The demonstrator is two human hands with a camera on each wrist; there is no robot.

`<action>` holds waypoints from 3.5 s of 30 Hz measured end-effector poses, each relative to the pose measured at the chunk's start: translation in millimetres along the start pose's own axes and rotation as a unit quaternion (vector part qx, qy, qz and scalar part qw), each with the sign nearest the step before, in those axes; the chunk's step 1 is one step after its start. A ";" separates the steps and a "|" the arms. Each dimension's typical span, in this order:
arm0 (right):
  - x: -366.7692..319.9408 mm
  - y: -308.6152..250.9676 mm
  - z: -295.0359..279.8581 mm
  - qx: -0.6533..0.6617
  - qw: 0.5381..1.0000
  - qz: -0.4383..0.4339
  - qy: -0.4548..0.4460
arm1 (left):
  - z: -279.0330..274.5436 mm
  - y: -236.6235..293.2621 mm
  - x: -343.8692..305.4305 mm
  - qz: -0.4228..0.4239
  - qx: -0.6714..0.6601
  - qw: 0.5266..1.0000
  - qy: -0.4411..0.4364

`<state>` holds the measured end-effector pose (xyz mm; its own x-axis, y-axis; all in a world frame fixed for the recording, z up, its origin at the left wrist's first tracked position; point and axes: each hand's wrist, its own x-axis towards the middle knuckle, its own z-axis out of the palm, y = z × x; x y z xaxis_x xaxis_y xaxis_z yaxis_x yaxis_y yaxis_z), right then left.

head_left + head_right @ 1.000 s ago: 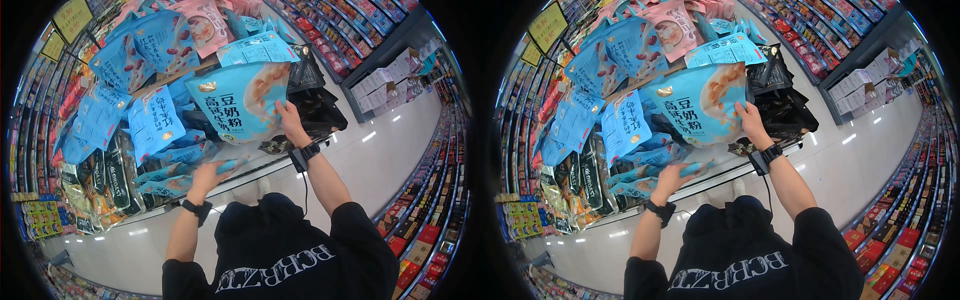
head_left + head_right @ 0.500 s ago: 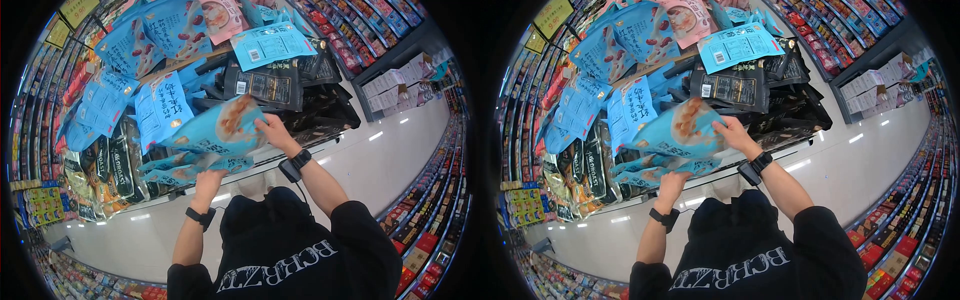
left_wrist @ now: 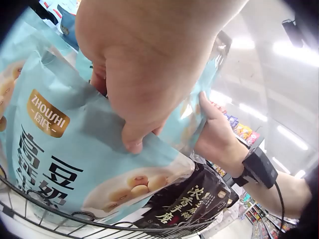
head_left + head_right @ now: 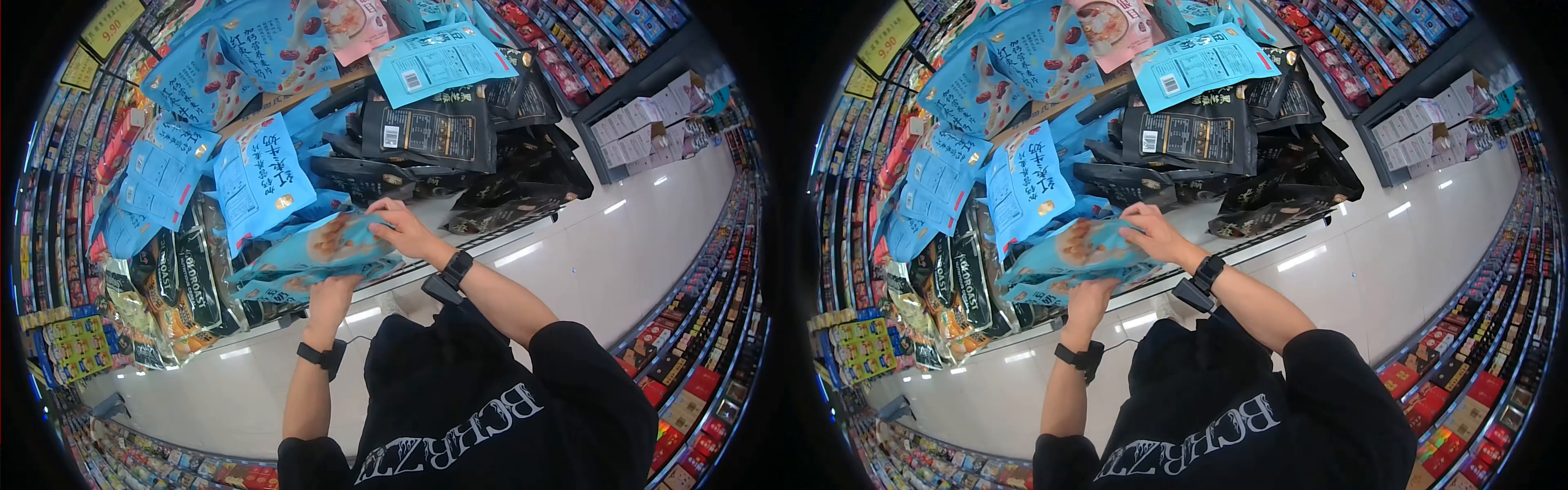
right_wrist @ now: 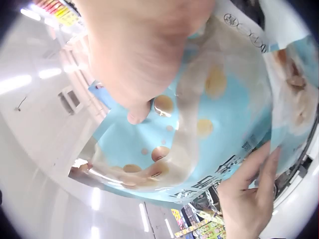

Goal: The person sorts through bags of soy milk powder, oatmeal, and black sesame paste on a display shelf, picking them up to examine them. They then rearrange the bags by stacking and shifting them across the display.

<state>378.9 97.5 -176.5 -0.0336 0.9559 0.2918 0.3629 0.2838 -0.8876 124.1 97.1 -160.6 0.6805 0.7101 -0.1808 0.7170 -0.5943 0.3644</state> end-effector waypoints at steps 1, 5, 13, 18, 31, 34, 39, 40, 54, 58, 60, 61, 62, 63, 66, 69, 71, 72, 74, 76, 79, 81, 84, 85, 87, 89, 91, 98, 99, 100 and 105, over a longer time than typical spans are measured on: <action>-8.3 15.3 9.2 0.000 0.999 0.030 0.010 | -1.4 2.3 0.0 0.000 -0.015 1.000 0.006; -39.5 81.7 24.9 0.203 0.953 0.196 -0.108 | -10.1 10.0 3.5 -0.021 -0.032 0.999 0.006; -67.4 119.6 38.9 0.217 0.927 0.293 -0.089 | -11.9 11.2 3.4 -0.019 -0.060 0.998 0.031; -63.7 135.1 51.0 0.254 0.911 0.311 -0.092 | -10.1 11.0 4.1 -0.008 -0.065 0.996 0.055; -88.5 107.4 18.5 0.021 0.955 0.296 0.017 | -60.8 -18.1 15.0 0.015 -0.160 0.983 0.086; -97.9 48.9 -28.4 0.175 0.932 0.314 0.035 | -77.8 -50.4 35.0 0.053 -0.088 0.975 0.199; -130.9 9.4 -102.1 0.126 0.947 0.292 0.042 | -113.5 -83.8 60.3 -0.012 0.147 0.950 0.273; -136.9 7.7 -115.4 0.144 0.939 0.308 0.058 | -105.3 -102.0 64.7 -0.022 0.174 0.951 0.256; -73.7 2.6 -182.4 0.134 0.949 0.280 0.056 | -254.2 -91.2 105.3 -0.081 0.176 0.906 0.377; -32.1 -30.0 -173.9 0.096 0.970 0.219 0.035 | -330.9 -36.9 92.5 -0.008 0.109 0.919 0.380; -9.8 -50.8 -166.8 0.038 0.990 0.129 0.041 | -341.5 -30.2 94.0 0.023 -0.004 0.944 0.330; 3.5 -61.4 -163.4 0.002 0.995 0.088 0.046 | -345.1 -19.4 94.3 0.024 -0.005 0.944 0.330; 15.6 -67.6 -160.1 -0.014 0.997 0.055 0.048 | -349.7 1.7 92.7 0.047 -0.062 0.954 0.291; 28.2 -74.1 -157.3 -0.031 0.998 0.021 0.050 | -351.1 20.2 93.3 0.070 -0.119 0.958 0.251; 58.1 -124.7 -155.1 0.095 0.995 0.042 -0.006 | -343.6 55.2 104.0 0.080 -0.204 0.963 0.154; 56.6 -122.3 -159.1 0.187 0.952 0.216 -0.112 | -330.7 77.2 122.2 0.073 -0.234 0.964 0.103; 49.1 -107.0 -154.3 0.182 0.958 0.203 -0.086 | -315.5 71.7 138.6 0.124 -0.207 0.961 0.134; 45.2 -101.9 -149.4 0.182 0.963 0.191 -0.060 | -307.7 74.0 142.3 0.138 -0.193 0.956 0.175; 40.1 -95.5 -146.9 0.168 0.967 0.186 -0.039 | -300.9 74.6 140.8 0.123 -0.218 0.946 0.205; 31.4 -92.9 -151.1 0.124 0.972 0.201 0.008 | -283.9 61.9 140.7 0.132 -0.243 0.910 0.309; 18.5 -81.4 -159.7 0.144 0.966 0.208 0.055 | -244.9 23.4 123.6 0.042 -0.285 0.856 0.429; 6.0 -63.9 -163.2 0.135 0.965 0.211 0.081 | -204.6 -16.6 102.7 -0.011 -0.233 0.882 0.409; -11.8 -53.6 -169.7 0.160 0.952 0.200 0.167 | -142.1 -61.5 50.8 -0.047 -0.157 0.952 0.260; -17.3 -57.3 -172.0 0.161 0.951 0.205 0.166 | -125.3 -59.2 32.0 -0.025 -0.138 0.963 0.228; -25.5 -65.1 -177.2 0.149 0.949 0.185 0.208 | -94.6 -43.8 9.8 0.060 -0.049 0.982 0.171; -35.5 -54.2 -183.5 0.155 0.949 0.177 0.212 | -83.1 -12.9 10.6 0.085 -0.041 0.990 0.103; -41.8 -50.9 -187.9 0.143 0.951 0.174 0.212 | -70.1 12.5 19.3 0.115 0.057 0.974 0.189; -56.9 -48.6 -199.6 0.155 0.939 0.168 0.258 | 8.0 -7.5 63.5 0.092 0.006 0.995 0.048; -60.6 -48.7 -202.4 0.148 0.939 0.169 0.260 | 10.1 -2.7 63.8 0.111 0.007 0.990 0.086; -64.4 -48.3 -205.9 0.141 0.939 0.170 0.264 | 12.0 1.7 66.3 0.131 0.007 0.984 0.124; -85.2 -51.9 -220.3 0.121 0.934 0.168 0.291 | 24.6 31.2 82.9 0.165 0.005 0.979 0.121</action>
<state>568.1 -15.4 -76.7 0.5823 0.8105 0.0632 0.0372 0.0512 -0.9980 206.5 128.2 -186.7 0.8200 0.5472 0.1680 0.4666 -0.8090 0.3574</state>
